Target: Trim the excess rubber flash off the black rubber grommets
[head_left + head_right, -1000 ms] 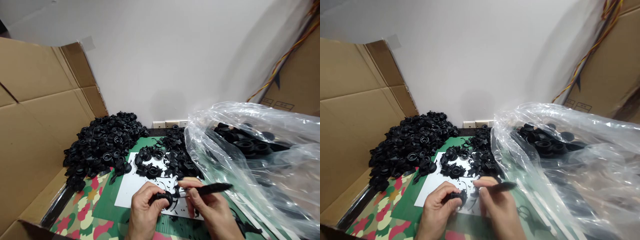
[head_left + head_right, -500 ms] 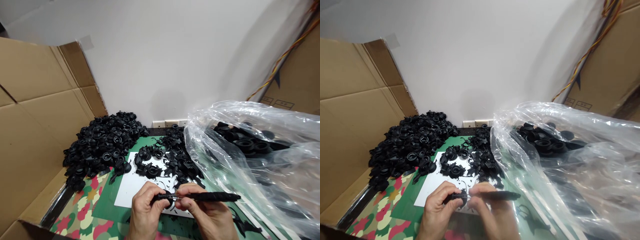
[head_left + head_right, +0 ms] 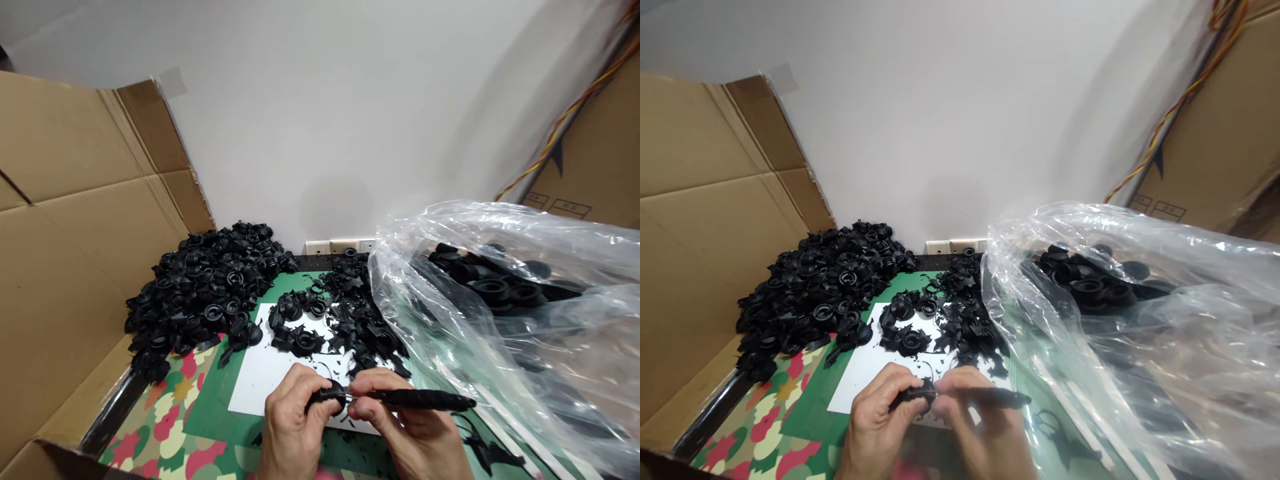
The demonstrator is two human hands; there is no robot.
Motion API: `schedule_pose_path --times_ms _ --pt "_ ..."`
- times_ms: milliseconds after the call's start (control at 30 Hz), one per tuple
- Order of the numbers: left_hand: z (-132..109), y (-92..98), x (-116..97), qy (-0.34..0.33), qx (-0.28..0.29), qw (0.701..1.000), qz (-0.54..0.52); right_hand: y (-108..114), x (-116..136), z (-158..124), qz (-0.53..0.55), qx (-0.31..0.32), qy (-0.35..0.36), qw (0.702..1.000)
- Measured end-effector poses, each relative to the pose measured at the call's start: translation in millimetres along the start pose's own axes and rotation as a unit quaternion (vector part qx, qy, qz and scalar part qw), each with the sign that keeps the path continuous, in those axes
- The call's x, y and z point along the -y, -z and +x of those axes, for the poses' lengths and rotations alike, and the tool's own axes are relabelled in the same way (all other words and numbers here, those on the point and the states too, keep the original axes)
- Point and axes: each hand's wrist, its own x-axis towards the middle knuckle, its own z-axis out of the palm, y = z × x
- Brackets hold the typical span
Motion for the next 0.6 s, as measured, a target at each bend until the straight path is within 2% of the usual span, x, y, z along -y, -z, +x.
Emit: schedule_pose_path --times_ms 100,200,267,333,400,467,600 --pt "0 -0.2 0 -0.02 0.001 1.0 0.011 1 4 2 -0.003 0.003 -0.002 1.0" --pt "-1 -1.5 -1 -0.02 -0.004 1.0 0.005 2 6 6 0.013 0.039 -0.037 0.998" --pt "-1 -2.5 -2 -0.004 -0.003 1.0 -0.005 2 8 7 0.072 0.071 -0.109 0.989" --pt "0 -2.9 -2 0.014 -0.007 1.0 -0.02 1 10 7 0.166 0.097 -0.198 0.961" --pt "1 -2.7 -2 0.029 -0.018 0.999 -0.039 1 12 6 0.232 0.1 -0.248 0.935" --pt "3 -2.1 -3 0.046 -0.029 0.997 -0.055 2 14 7 0.229 0.074 -0.247 0.938" --pt "4 -1.3 -4 0.075 -0.03 0.994 -0.07 4 12 9 0.135 0.008 -0.196 0.971"
